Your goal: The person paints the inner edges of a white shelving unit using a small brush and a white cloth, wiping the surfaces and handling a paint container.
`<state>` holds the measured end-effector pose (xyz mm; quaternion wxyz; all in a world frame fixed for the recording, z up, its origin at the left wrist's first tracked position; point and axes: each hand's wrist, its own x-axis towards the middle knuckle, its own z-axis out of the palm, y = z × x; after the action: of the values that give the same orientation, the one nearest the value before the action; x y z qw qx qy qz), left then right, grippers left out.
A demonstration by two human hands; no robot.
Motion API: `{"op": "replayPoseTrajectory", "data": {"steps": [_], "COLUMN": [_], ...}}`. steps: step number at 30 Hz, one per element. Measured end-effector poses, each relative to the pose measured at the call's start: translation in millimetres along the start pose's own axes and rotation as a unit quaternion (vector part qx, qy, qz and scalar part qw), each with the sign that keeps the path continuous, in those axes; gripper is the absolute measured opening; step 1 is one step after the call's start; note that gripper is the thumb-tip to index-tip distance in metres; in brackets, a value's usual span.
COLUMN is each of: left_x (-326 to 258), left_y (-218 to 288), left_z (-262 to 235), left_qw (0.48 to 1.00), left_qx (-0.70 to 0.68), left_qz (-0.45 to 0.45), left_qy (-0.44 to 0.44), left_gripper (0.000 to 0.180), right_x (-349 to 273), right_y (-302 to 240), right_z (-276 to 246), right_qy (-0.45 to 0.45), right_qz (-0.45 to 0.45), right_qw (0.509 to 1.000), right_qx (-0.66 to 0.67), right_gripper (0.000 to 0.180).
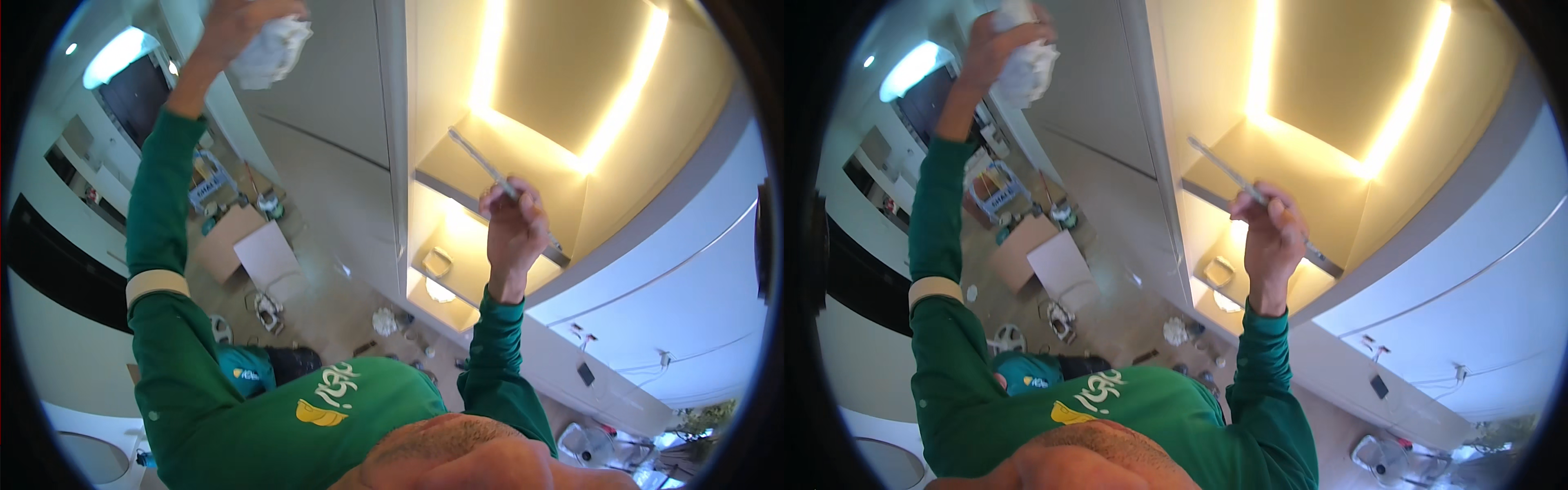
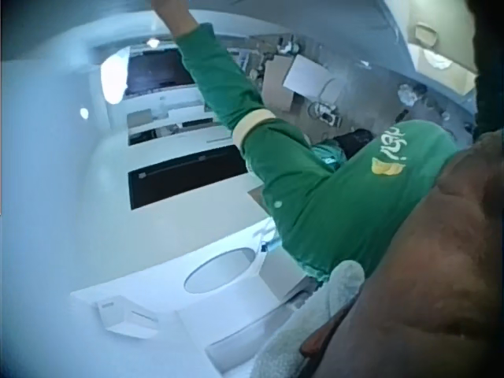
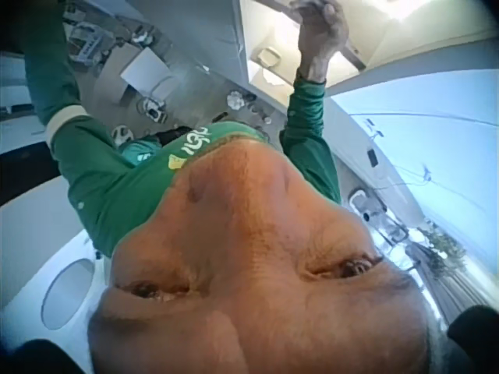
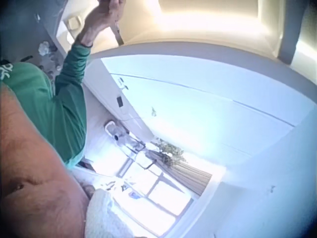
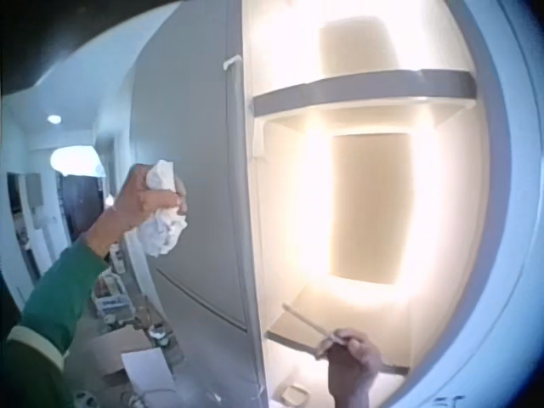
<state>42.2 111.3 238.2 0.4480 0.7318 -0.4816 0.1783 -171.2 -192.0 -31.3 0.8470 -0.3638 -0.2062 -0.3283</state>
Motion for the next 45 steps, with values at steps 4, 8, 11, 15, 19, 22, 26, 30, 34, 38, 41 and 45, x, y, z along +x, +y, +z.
{"op": "replayPoseTrajectory", "data": {"steps": [4,8,11,15,19,22,26,30,34,38,41,45], "left_x": [56,74,85,87,82,80,81,80,76,76,76,77], "left_y": [20,13,-2,-9,-4,-3,-6,-2,5,4,1,5], "left_z": [27,41,46,53,52,56,61,58,61,55,51,55], "left_qw": [0.993,0.994,0.994,0.991,0.993,0.99,0.988,0.99,0.982,0.978,0.98,0.981], "left_qx": [-0.116,-0.092,-0.077,-0.098,-0.082,-0.069,-0.113,-0.1,-0.145,-0.168,-0.156,-0.151], "left_qz": [-0.012,-0.05,-0.056,-0.032,-0.031,-0.038,-0.017,-0.01,-0.023,-0.057,-0.063,-0.061], "left_qy": [-0.009,0.017,0.06,0.087,0.083,0.118,0.109,0.102,0.116,0.11,0.109,0.104], "left_gripper": [0.02,0.017,0.014,0.016,0.011,0.015,0.014,0.017,0.02,0.019,0.02,0.021], "right_x": [77,129,157,212,236,224,188,171,181,190,186,163], "right_y": [-24,-48,-78,-108,-108,-93,-65,-38,-31,-24,-21,-4], "right_z": [87,133,167,195,201,193,158,134,131,132,136,148], "right_qy": [-0.037,-0.082,-0.112,-0.162,-0.168,-0.122,-0.056,-0.024,-0.047,-0.047,-0.039,-0.033], "right_qz": [-0.146,-0.275,-0.342,-0.498,-0.499,-0.418,-0.304,-0.246,-0.243,-0.233,-0.236,-0.427], "right_qw": [0.983,0.932,0.884,0.752,0.736,0.811,0.924,0.958,0.961,0.966,0.965,0.868], "right_qx": [-0.11,-0.222,-0.299,-0.4,-0.427,-0.391,-0.226,-0.143,-0.121,-0.099,-0.106,-0.251], "right_gripper": [0.04,0.027,0.02,0.017,0.016,0.019,0.028,0.031,0.03,0.03,0.027,0.019]}}
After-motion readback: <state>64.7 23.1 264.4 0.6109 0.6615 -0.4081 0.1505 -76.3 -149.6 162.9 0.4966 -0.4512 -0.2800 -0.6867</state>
